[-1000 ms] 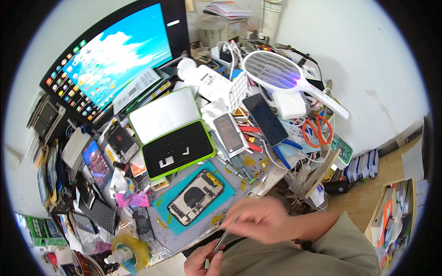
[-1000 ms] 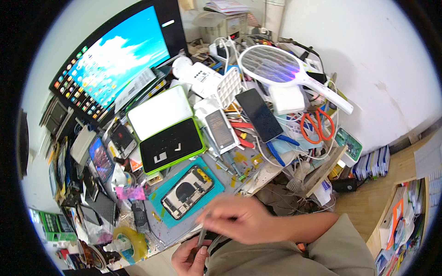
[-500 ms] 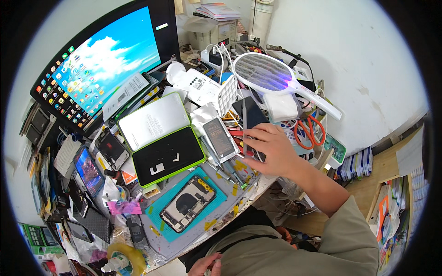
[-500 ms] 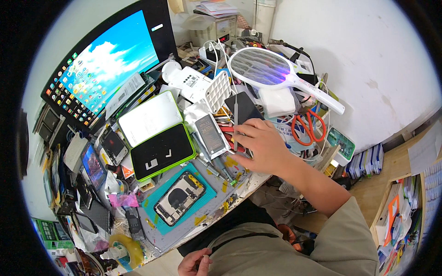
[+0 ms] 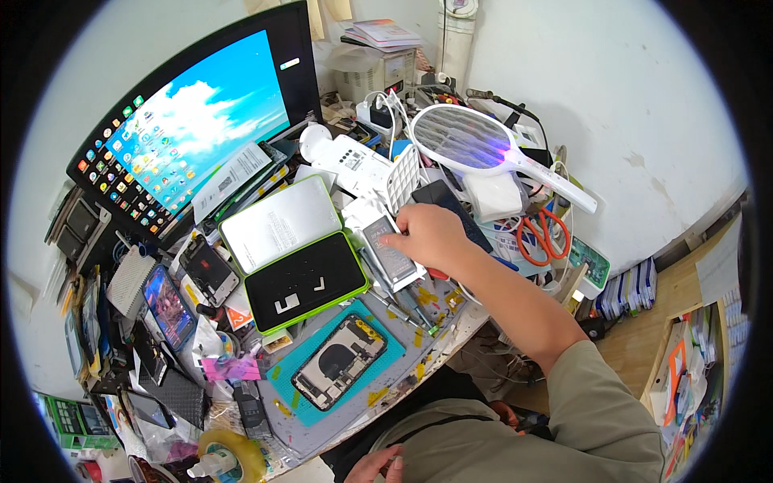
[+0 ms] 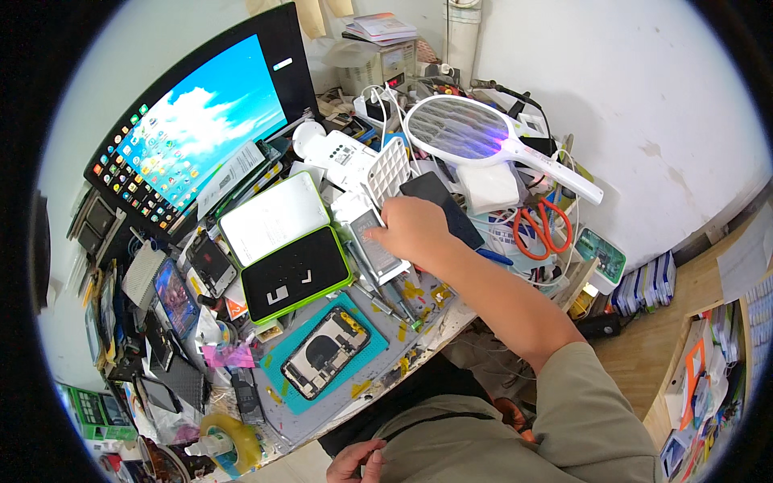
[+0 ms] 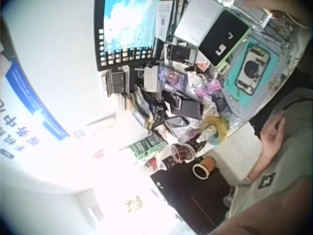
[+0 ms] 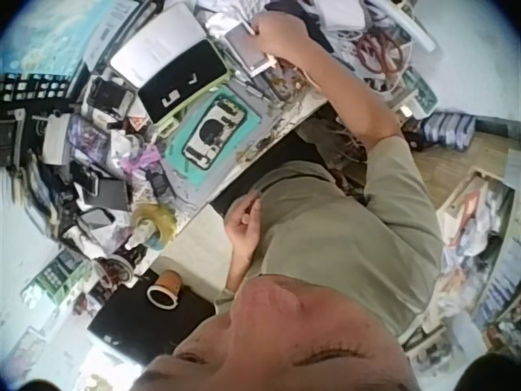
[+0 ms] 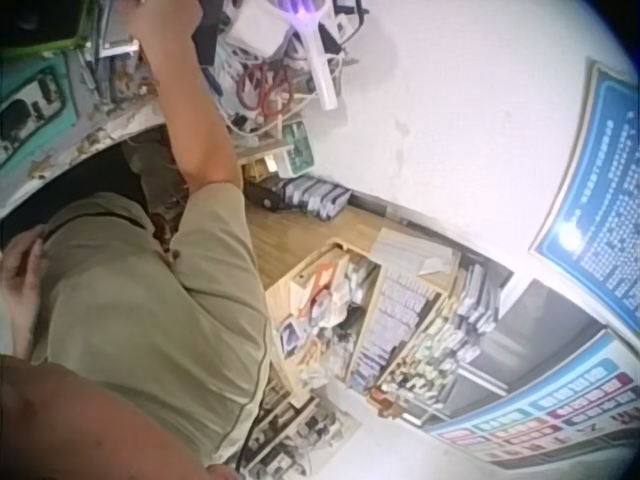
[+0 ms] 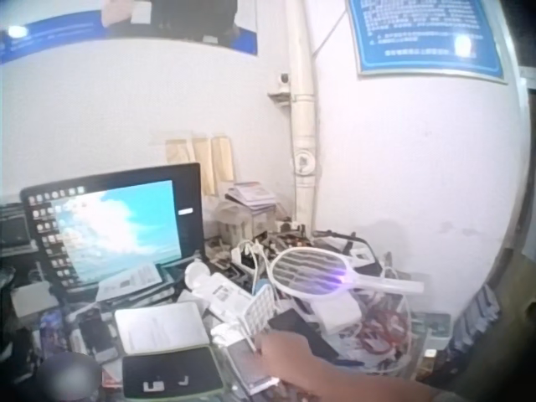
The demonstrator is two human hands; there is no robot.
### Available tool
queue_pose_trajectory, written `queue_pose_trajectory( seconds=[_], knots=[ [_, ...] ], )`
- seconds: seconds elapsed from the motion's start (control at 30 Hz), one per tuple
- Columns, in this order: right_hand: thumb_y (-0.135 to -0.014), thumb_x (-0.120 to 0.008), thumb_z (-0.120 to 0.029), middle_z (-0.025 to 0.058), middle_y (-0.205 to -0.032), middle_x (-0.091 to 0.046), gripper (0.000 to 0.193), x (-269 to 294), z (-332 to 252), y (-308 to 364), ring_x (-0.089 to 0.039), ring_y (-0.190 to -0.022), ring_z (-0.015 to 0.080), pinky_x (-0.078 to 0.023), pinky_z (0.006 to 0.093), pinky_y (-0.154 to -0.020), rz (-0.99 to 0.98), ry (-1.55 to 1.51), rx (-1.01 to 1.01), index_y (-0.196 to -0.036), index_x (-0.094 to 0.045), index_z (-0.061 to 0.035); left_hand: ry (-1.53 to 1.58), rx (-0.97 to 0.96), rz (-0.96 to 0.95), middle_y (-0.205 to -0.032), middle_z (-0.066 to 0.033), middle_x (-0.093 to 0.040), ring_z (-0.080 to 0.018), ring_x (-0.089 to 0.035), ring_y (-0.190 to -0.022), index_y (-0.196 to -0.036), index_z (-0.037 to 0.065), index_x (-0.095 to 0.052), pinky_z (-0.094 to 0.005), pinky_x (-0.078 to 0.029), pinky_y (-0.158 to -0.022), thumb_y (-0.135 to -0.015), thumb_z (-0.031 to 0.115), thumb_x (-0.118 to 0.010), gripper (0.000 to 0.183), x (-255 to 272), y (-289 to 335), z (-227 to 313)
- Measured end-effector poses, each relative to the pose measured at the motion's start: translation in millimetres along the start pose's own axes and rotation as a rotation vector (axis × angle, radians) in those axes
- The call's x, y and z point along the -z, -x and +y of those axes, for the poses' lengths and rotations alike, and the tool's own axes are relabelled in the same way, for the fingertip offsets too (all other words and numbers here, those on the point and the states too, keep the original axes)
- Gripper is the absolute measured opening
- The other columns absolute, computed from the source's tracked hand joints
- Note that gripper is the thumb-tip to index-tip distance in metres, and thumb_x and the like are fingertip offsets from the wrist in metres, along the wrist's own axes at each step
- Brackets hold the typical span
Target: The person removes a new phone battery from its packaging, peels off protective films, and applies pink adhesive strips to the battery. They then place the battery into the phone chassis and press it into place.
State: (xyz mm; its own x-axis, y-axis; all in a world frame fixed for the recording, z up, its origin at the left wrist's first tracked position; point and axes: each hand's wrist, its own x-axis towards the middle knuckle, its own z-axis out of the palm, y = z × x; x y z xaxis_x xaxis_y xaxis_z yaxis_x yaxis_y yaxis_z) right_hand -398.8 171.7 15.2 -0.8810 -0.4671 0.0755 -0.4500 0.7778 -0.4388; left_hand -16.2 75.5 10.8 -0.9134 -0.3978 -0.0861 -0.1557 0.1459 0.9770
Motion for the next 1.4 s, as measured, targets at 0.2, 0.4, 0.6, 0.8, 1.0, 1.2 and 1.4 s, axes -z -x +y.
queue_pose_trajectory(
  seconds=[0.2, 0.4, 0.6, 0.8, 1.0, 1.2, 1.4],
  knots=[
    [-0.092, -0.072, -0.027, 0.0108, -0.072, -0.065, 0.028, 14, 4, 0, -0.063, -0.065, 0.0267, -0.047, 0.0384, -0.059, 0.278, -0.385, 0.037, -0.086, -0.061, -0.0021, -0.021, -0.031, 0.002, -0.095, -0.0097, -0.071, -0.0115, -0.059, -0.072, -0.113, -0.001, -0.073, -0.0234, -0.047, -0.065, -0.093, 0.004, -0.07, 0.021, -2, -1, -6],
    [-0.099, -0.068, -0.021, -0.0055, -0.073, -0.059, 0.019, 47, -17, 50, -0.05, -0.065, 0.0014, -0.039, 0.0225, -0.057, 0.16, -1.058, -0.034, -0.093, -0.064, -0.0035, 0.05, 0.009, -0.05, -0.105, -0.0097, -0.073, -0.0115, -0.064, -0.08, -0.119, -0.002, -0.07, -0.0237, -0.052, -0.071, -0.096, 0.006, -0.069, 0.025, 2, -20, 1],
    [-0.099, -0.07, -0.022, -0.0072, -0.072, -0.055, 0.018, 40, -39, 149, -0.047, -0.065, -0.0004, -0.035, 0.0197, -0.055, -0.199, -1.205, -0.064, -0.096, -0.065, -0.0044, 0.631, 0.085, -0.015, -0.123, -0.0158, -0.067, -0.022, -0.067, -0.106, -0.141, -0.003, -0.048, -0.0345, -0.056, -0.088, -0.1, 0.017, -0.062, 0.048, -9, -66, 11],
    [-0.1, -0.064, -0.031, 0.0077, -0.078, -0.063, 0.027, 49, -21, 178, -0.06, -0.069, 0.0179, -0.048, 0.0337, -0.063, -0.468, -0.718, 0.123, -0.102, -0.068, -0.0047, 0.827, 0.615, -0.03, -0.117, -0.0127, -0.069, -0.0197, -0.068, -0.101, -0.126, -0.005, -0.062, -0.0343, -0.057, -0.085, -0.098, 0.013, -0.068, 0.034, -28, -78, 30],
    [-0.089, -0.067, -0.02, 0.0213, -0.099, -0.068, 0.029, 101, 107, 132, -0.066, -0.088, 0.0401, -0.054, 0.0493, -0.078, 0.332, 0.428, -0.098, -0.109, -0.064, 0.0014, 0.808, 0.665, 0.132, -0.114, -0.0112, -0.07, -0.0215, -0.069, -0.099, -0.123, -0.003, -0.062, -0.0385, -0.057, -0.087, -0.098, 0.013, -0.066, 0.03, -27, -71, 18],
    [-0.079, -0.07, -0.023, 0.0222, -0.09, -0.069, 0.029, 91, 144, 116, -0.07, -0.086, 0.0395, -0.056, 0.0491, -0.076, 0.063, 0.623, -0.437, -0.094, -0.061, -0.0003, 0.926, 0.453, 0.026, -0.108, -0.0071, -0.073, -0.0182, -0.069, -0.1, -0.114, 0.003, -0.069, -0.0359, -0.055, -0.088, -0.1, 0.013, -0.065, 0.018, -20, -63, 2],
    [-0.078, -0.071, -0.029, 0.0188, -0.088, -0.071, 0.032, 103, 128, 116, -0.07, -0.088, 0.0381, -0.055, 0.0469, -0.078, 0.074, 0.662, -0.446, -0.094, -0.064, -0.0024, 0.917, 0.433, 0.077, -0.108, -0.006, -0.074, -0.016, -0.069, -0.097, -0.108, 0.005, -0.072, -0.0334, -0.055, -0.086, -0.099, 0.012, -0.065, 0.013, -9, -50, 0]
  ],
)
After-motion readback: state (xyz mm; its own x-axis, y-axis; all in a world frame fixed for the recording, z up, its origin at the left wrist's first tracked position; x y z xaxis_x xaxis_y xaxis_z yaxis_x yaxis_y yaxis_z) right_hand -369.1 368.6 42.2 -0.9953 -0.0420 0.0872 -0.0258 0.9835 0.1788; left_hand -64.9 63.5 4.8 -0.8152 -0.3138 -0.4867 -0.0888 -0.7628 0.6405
